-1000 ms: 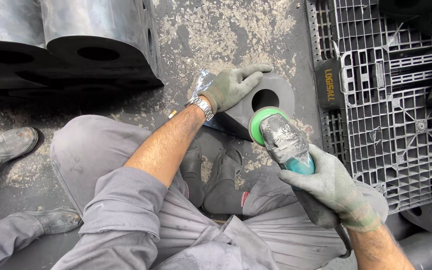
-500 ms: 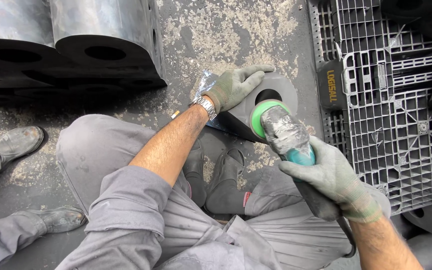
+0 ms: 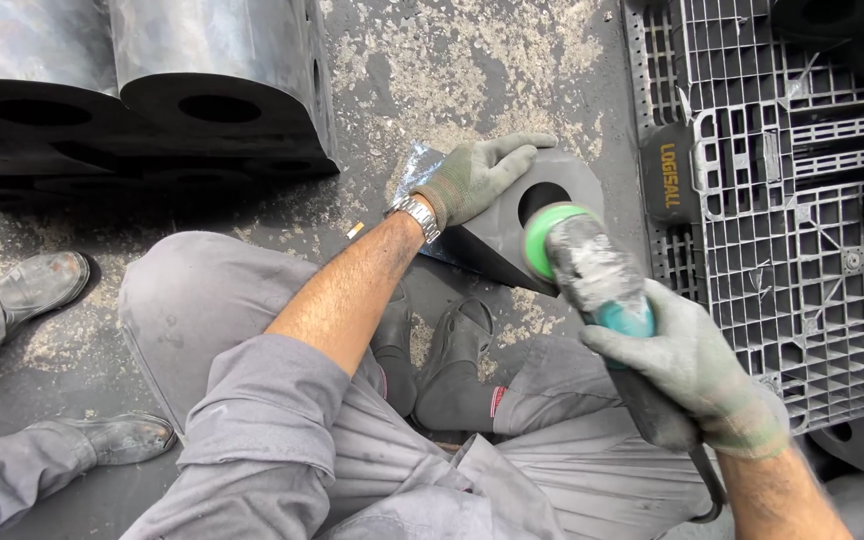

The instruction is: Sanding and smoothing the edges of heavy rubber components using an angle grinder.

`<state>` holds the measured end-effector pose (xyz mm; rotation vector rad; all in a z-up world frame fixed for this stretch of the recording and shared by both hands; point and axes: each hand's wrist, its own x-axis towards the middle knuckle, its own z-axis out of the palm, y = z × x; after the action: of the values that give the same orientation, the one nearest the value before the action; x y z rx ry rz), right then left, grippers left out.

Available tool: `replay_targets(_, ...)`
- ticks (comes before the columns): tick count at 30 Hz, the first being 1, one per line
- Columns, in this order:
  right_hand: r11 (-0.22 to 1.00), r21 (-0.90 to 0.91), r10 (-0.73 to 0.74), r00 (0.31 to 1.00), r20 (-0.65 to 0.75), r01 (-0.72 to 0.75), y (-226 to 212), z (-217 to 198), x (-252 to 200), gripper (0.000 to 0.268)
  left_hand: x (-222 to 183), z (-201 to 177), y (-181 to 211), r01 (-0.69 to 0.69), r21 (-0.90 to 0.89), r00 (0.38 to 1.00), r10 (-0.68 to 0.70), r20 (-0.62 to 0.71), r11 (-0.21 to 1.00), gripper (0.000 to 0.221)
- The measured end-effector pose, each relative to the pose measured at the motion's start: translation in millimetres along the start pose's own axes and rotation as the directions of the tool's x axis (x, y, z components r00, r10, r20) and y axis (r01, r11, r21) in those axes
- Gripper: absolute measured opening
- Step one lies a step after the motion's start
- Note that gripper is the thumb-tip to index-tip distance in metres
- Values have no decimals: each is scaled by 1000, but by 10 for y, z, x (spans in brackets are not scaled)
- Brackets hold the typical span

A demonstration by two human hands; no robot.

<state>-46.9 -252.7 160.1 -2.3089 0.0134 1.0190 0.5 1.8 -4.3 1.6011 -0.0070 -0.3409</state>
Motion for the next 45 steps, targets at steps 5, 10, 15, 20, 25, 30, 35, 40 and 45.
replay_targets(5, 995, 50, 94, 987, -132, -89, 225, -169, -46, 47, -7, 14, 48, 86, 84, 996, -84, -23, 993, 40)
replay_targets(10, 998, 53, 39, 999, -27, -38, 91, -43, -11, 50, 39, 8, -60, 36, 24, 999, -35, -34, 999, 40)
replay_targets(15, 992, 74, 112, 991, -77, -107, 376, -177, 13, 48, -18, -12, 98, 71, 52, 997, -71, -8, 996, 41)
replay_targets(20, 994, -1, 110, 989, -101, -111, 381, -259, -15, 53, 16, 13, 23, 78, 24, 997, -78, -3, 997, 41)
replay_targets(25, 991, -119, 57, 998, -2, -57, 342, -197, -20, 63, -5, 1, 38, 41, 57, 999, -41, -4, 998, 41)
replay_targets(30, 987, -96, 114, 986, -124, -126, 390, -343, 38, 55, -4, 8, 30, 55, 91, 998, -52, -35, 994, 40)
replay_targets(35, 992, -117, 45, 999, 25, -42, 375, -252, -7, 64, 24, -7, -4, -11, 43, 1000, 12, -19, 999, 39)
replay_targets(40, 975, -87, 199, 979, -41, -202, 372, -351, 18, 56, -1, -2, 59, 62, 50, 998, -60, -27, 997, 40)
replay_targets(45, 986, -154, 72, 997, 33, -66, 477, -310, -2, 62, 21, 11, -6, -6, 17, 1000, 7, -18, 1000, 40)
